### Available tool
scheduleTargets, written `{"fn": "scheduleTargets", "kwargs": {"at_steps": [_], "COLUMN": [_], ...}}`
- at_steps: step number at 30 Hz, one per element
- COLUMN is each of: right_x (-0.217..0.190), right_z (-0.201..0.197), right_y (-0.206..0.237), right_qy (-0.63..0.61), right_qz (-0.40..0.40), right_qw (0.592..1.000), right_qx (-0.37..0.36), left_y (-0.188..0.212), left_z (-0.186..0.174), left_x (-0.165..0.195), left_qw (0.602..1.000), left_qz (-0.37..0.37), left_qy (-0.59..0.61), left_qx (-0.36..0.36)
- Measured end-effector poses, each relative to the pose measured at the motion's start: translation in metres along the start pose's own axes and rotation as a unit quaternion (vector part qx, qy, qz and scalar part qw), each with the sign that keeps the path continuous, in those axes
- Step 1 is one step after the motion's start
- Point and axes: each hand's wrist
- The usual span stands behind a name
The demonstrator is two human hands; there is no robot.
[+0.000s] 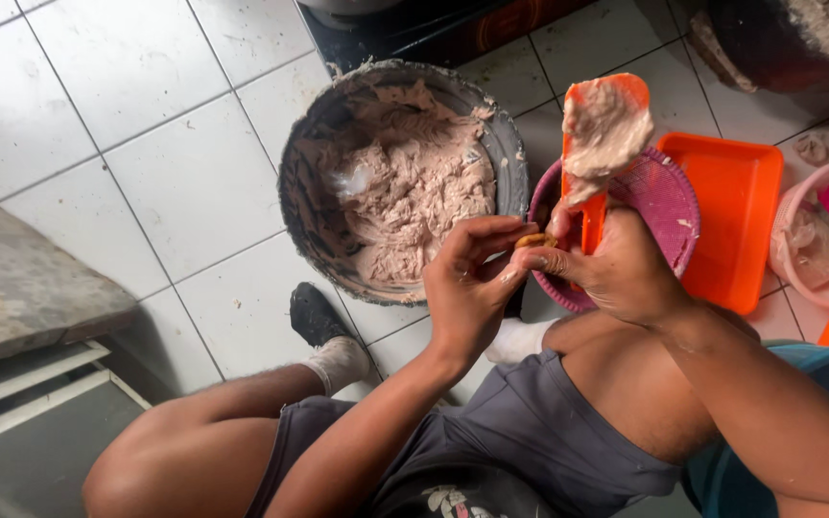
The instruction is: The person sits on the kitchen floor and fills fried food pieces with batter, scooping batter from a large basin with an orange spatula and pressing it into each piece by hand, placing filled pieces into a pink basket. At the end they stand at a table and pack finished round food items from crates into plastic bags.
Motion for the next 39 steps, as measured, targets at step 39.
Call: {"fn": "scheduleTargets", "kwargs": {"at_steps": [39], "right_x": [0.024], "right_z": [0.005], "right_y": [0.011], "right_qy": [0.005], "right_qz": [-0.018], "right_qw": [0.999], "right_qx": [-0.036], "left_y": [-0.016], "left_z": [-0.022], "left_x": [0.022], "left_qw": [0.998], "left_qz": [-0.016], "left_qy": [0.021], "left_qx": [-0.059]}}
Point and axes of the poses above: each hand's wrist, its own y-axis away from the middle knuckle, its own z-axis out of the palm, x = y × z, and after that the axes turned 7 degrees about y, right-handed
